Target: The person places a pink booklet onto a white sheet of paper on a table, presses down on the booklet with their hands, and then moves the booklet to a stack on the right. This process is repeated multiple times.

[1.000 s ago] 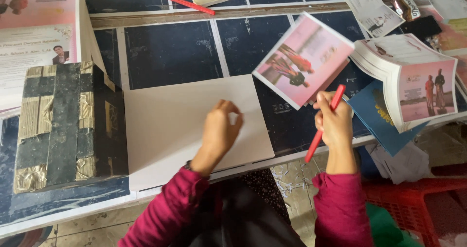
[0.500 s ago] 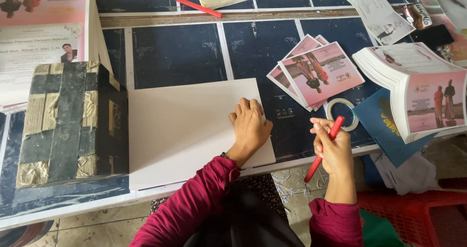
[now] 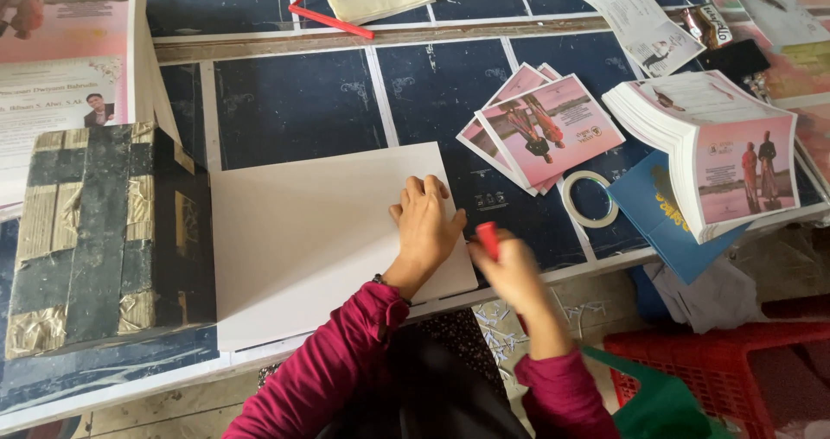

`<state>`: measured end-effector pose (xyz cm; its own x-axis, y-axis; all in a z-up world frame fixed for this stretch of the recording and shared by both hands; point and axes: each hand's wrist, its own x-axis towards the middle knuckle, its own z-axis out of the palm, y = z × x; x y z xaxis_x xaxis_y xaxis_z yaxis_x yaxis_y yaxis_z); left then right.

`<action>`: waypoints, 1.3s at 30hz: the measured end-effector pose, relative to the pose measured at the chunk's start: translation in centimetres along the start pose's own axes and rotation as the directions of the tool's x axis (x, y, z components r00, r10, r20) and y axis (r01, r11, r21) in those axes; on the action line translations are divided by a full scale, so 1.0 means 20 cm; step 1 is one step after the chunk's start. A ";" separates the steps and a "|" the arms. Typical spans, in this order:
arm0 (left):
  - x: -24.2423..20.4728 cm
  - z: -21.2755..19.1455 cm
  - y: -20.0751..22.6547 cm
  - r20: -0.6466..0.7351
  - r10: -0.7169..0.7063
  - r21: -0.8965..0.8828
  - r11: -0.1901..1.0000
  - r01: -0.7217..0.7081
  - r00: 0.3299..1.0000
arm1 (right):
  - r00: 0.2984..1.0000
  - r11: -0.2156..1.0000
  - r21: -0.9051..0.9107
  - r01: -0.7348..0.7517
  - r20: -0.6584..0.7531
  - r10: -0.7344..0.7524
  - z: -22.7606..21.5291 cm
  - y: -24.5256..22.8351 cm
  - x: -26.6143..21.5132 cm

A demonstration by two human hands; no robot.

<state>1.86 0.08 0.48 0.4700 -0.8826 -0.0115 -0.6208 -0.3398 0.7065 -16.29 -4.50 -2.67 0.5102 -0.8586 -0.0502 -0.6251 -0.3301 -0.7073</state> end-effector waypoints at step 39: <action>-0.20 -0.60 -0.24 -0.239 0.038 -0.336 0.934 -0.120 0.970 | 0.970 0.970 0.041 0.238 0.046 -0.240 -0.07 -0.28 0.04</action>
<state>10.50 9.08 5.64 0.5821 -0.7918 0.1850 -0.4252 -0.1024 0.8993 -13.27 -3.91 2.28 0.6717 -0.7356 0.0885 -0.4608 -0.5083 -0.7275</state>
